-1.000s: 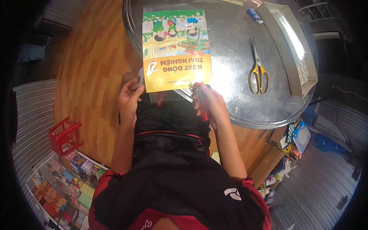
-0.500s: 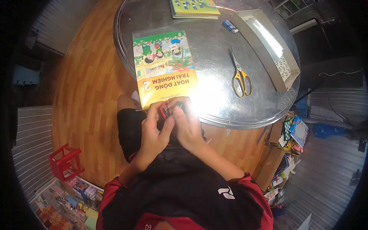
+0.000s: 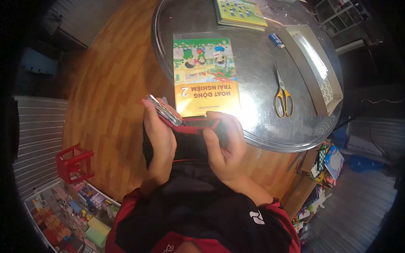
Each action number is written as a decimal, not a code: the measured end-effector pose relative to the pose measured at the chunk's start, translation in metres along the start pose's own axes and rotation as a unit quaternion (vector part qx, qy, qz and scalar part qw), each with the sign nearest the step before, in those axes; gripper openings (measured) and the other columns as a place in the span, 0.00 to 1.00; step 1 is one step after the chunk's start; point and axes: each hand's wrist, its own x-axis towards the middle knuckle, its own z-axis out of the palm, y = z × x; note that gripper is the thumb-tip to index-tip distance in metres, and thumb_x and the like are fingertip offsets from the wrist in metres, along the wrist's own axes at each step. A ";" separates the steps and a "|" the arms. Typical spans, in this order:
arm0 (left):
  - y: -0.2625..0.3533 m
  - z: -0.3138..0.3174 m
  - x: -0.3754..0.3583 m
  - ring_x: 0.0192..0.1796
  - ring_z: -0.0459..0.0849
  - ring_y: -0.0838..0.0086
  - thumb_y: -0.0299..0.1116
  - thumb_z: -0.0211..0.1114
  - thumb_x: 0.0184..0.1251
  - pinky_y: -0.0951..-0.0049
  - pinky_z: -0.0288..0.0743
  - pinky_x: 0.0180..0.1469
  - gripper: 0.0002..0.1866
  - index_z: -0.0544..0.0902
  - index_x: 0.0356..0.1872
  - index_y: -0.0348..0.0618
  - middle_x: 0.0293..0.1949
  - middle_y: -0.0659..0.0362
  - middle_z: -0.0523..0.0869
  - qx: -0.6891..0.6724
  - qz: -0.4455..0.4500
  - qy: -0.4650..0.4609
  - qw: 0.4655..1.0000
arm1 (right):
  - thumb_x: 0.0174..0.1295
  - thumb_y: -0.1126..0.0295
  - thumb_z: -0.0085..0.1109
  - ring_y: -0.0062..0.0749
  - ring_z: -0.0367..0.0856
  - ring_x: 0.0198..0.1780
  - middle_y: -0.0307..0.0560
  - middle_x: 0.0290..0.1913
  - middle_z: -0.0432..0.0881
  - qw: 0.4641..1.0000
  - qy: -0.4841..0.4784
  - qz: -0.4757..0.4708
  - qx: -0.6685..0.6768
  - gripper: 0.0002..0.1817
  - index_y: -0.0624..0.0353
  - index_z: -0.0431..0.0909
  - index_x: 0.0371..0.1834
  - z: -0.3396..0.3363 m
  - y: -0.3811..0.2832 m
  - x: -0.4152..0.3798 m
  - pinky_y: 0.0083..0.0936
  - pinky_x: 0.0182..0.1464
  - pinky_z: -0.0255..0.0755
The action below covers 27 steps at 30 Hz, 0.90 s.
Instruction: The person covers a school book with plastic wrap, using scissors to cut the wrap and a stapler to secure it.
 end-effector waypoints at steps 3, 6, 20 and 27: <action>0.001 -0.006 0.006 0.14 0.67 0.78 0.51 0.35 0.67 0.81 0.63 0.19 0.22 0.66 0.31 0.42 0.12 0.59 0.70 -0.058 0.007 0.000 0.998 | 0.45 0.73 0.63 0.36 0.74 0.37 0.51 0.36 0.77 0.988 -0.061 -0.137 -0.030 0.17 0.69 0.73 0.38 -0.003 0.009 -0.006 0.24 0.40 0.67; 0.003 -0.009 0.011 0.11 0.63 0.79 0.51 0.34 0.67 0.81 0.55 0.14 0.22 0.68 0.31 0.43 0.11 0.62 0.66 -0.123 -0.037 -0.061 0.990 | 0.45 0.67 0.65 0.37 0.75 0.31 0.53 0.34 0.76 0.940 -0.162 -0.293 0.056 0.19 0.69 0.74 0.37 0.001 0.018 -0.007 0.26 0.33 0.69; 0.007 -0.015 -0.024 0.16 0.70 0.85 0.48 0.39 0.67 0.86 0.65 0.14 0.23 0.73 0.32 0.38 0.22 0.64 0.74 -0.020 -0.102 -0.196 0.975 | 0.44 0.81 0.60 0.31 0.76 0.33 0.49 0.33 0.76 0.946 -0.102 -0.257 -0.171 0.13 0.65 0.76 0.35 0.019 0.003 0.024 0.21 0.34 0.70; 0.001 -0.013 -0.027 0.17 0.68 0.88 0.42 0.42 0.68 0.87 0.62 0.16 0.18 0.74 0.33 0.38 0.21 0.66 0.73 0.054 -0.037 -0.205 0.977 | 0.43 0.81 0.57 0.30 0.74 0.28 0.47 0.30 0.75 0.955 -0.130 -0.202 -0.172 0.09 0.64 0.73 0.31 0.011 0.003 0.027 0.20 0.29 0.68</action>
